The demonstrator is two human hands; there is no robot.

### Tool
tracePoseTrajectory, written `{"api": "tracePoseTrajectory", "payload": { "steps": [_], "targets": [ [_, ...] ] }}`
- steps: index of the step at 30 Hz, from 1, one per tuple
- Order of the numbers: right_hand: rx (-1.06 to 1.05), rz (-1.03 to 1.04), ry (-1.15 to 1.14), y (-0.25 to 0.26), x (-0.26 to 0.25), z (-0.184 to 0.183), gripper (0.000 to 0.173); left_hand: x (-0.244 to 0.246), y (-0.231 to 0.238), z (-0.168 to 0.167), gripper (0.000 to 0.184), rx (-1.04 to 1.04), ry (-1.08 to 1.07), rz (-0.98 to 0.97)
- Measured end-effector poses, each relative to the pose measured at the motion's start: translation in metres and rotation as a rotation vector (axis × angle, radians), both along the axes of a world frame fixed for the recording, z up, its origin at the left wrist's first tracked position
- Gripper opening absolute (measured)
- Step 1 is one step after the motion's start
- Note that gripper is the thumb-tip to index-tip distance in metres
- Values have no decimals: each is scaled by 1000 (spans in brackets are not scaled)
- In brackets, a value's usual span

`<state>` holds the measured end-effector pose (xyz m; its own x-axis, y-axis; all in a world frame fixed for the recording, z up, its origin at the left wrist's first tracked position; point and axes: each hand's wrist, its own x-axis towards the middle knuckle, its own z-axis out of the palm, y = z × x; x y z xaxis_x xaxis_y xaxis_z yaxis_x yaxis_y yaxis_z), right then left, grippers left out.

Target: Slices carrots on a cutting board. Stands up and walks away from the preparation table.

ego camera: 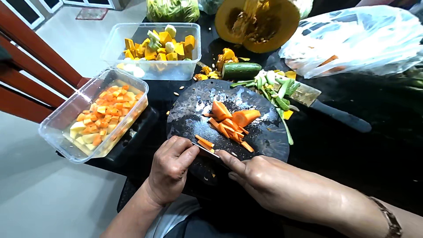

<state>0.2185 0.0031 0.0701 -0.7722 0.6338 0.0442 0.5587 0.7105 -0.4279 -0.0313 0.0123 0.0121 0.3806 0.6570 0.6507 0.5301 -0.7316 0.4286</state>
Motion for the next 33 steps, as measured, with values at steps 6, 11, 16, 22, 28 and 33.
{"api": "tracePoseTrajectory", "payload": {
  "steps": [6, 11, 16, 22, 28, 33],
  "targets": [
    [-27, -80, 60, -12, 28, -3, 48, 0, 0, 2, 18, 8, 8, 7],
    [12, -36, 108, -12, 26, 2, 46, 0, 0, 1, 18, 35, 24, 20],
    [-44, -14, 85, -10, 22, 3, 47, 1, -1, -1, 18, 54, 35, 40],
    [-200, 20, 115, -3, 22, 4, 47, 2, -1, -1, 18, 47, 25, 34],
    [-138, -1, 14, -2, 5, 4, 48, 0, -2, 0, 18, 27, 35, 33],
    [117, -48, 1, -20, 16, -2, 47, -3, -1, 6, 20, 7, 131, 42]
  ]
}}
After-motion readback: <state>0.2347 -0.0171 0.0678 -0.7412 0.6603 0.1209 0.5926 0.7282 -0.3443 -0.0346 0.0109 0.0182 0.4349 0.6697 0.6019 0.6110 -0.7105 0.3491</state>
